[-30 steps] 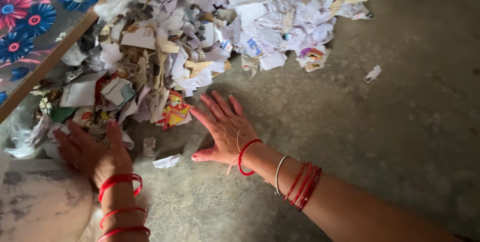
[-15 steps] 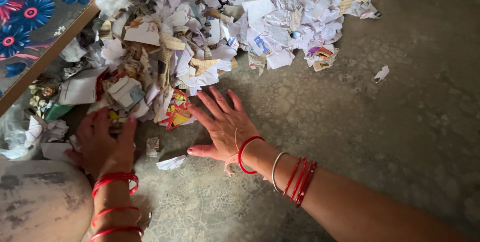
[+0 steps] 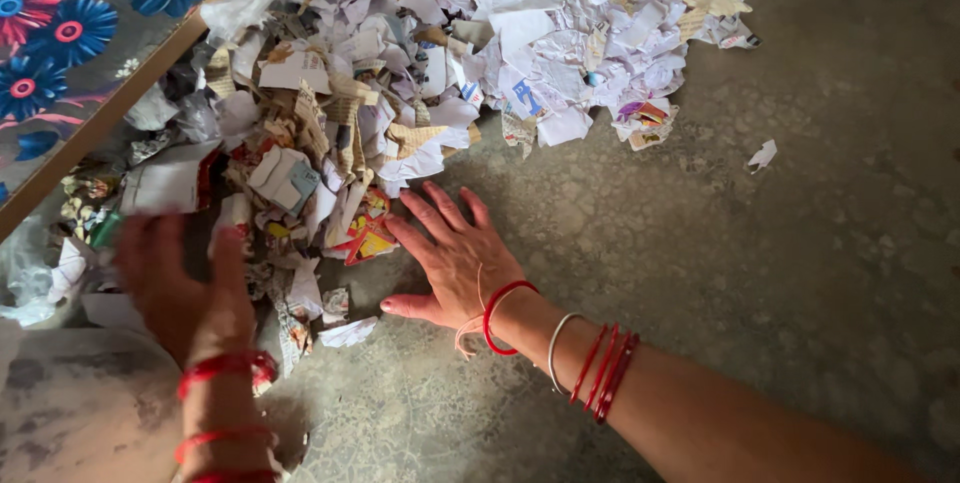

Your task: The person sits on a concrete floor and sorts through a large pile of crumpled paper scraps. They pick up individual pieces, crumple them further, and place them into a white sack positioned to their left. The task involves repetitive handling of paper waste.

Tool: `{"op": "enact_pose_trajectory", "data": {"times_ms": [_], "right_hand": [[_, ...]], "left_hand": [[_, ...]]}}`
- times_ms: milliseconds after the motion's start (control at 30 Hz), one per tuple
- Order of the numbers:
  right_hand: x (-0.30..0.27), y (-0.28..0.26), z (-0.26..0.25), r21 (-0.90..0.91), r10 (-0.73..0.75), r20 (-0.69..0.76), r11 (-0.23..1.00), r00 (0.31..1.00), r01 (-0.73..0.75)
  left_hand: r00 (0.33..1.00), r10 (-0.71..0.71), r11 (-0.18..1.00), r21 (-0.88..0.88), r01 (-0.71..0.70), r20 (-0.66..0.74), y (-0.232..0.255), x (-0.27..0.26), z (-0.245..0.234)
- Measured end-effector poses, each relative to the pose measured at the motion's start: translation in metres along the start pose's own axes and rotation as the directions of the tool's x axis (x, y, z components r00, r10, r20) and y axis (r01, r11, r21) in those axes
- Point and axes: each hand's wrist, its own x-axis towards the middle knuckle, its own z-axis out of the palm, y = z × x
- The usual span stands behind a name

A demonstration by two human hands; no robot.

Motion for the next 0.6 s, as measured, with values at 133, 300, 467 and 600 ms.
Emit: {"op": "enact_pose_trajectory", "data": {"times_ms": [133,300,467,600], "right_hand": [[-0.001,-0.002,0.0,0.02,0.013,-0.036,1.0,0.999,-0.012],[-0.001,-0.003,-0.003,0.028,0.02,-0.043,0.999,0.999,-0.019],[-0.001,-0.002,-0.004,0.04,0.01,-0.055,0.999,0.998,-0.008],[0.0,-0.002,-0.004,0.033,0.007,-0.058,0.999,0.998,-0.005]], "left_hand": [[0.986,-0.108,0.974,0.183,0.131,-0.128,-0.032,0.032,0.021],[0.913,-0.401,0.885,0.226,0.407,-0.071,-0.036,0.071,0.036],[0.845,-0.51,0.827,0.361,0.431,0.159,-0.02,0.087,0.032],[0.897,-0.385,0.88,0.379,0.285,0.219,-0.02,0.081,0.022]]}}
